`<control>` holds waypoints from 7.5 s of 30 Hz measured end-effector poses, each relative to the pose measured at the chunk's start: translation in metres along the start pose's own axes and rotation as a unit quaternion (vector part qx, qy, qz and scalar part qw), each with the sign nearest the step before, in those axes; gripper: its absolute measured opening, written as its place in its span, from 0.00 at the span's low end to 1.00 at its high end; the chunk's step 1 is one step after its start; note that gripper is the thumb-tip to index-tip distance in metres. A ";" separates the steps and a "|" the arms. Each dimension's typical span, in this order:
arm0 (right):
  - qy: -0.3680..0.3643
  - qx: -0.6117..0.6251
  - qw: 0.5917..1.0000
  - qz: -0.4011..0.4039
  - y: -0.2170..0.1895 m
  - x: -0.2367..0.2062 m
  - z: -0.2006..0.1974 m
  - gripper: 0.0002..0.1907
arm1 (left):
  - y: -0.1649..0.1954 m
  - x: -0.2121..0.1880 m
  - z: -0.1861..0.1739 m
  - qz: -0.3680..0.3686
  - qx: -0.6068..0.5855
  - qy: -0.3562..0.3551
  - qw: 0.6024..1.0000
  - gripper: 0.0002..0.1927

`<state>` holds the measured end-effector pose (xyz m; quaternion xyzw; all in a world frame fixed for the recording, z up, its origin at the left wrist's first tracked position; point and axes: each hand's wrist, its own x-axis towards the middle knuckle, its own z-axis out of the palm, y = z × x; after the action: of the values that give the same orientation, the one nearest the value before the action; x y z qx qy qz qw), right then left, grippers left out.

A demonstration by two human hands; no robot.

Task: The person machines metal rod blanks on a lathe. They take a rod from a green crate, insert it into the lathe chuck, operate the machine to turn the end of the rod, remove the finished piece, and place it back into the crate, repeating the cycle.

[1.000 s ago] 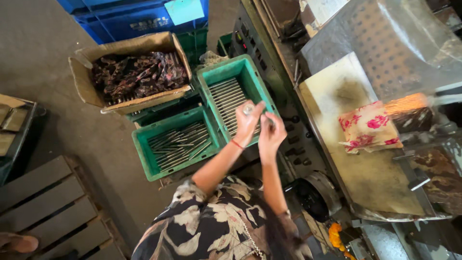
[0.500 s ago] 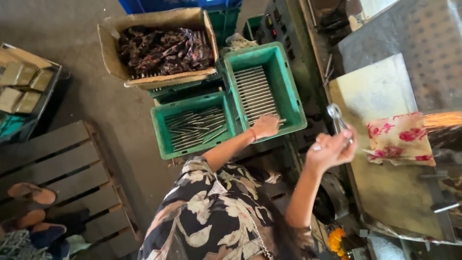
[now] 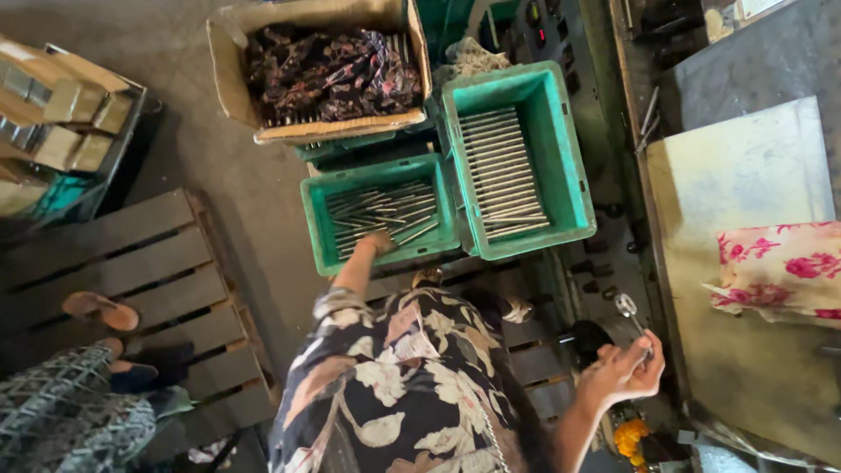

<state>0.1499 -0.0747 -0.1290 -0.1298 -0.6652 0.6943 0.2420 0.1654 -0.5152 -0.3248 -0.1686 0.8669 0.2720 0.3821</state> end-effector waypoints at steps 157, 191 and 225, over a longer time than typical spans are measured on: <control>0.315 -0.643 0.669 0.199 -0.063 0.416 -0.669 0.39 | 1.059 0.072 0.086 0.238 -0.581 -0.147 0.764 0.13; 0.371 -0.627 0.672 0.132 -0.044 0.415 -0.666 0.32 | 1.086 0.122 0.111 0.281 -0.761 -0.172 0.559 0.30; 0.441 0.182 0.847 0.233 0.127 0.126 -0.461 0.14 | 0.920 -0.035 0.075 0.528 -0.514 -0.071 0.672 0.11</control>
<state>0.2538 0.3862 -0.2740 -0.5272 -0.3006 0.7084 0.3604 -0.2297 0.2643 -0.0253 0.1676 0.5047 0.8422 0.0885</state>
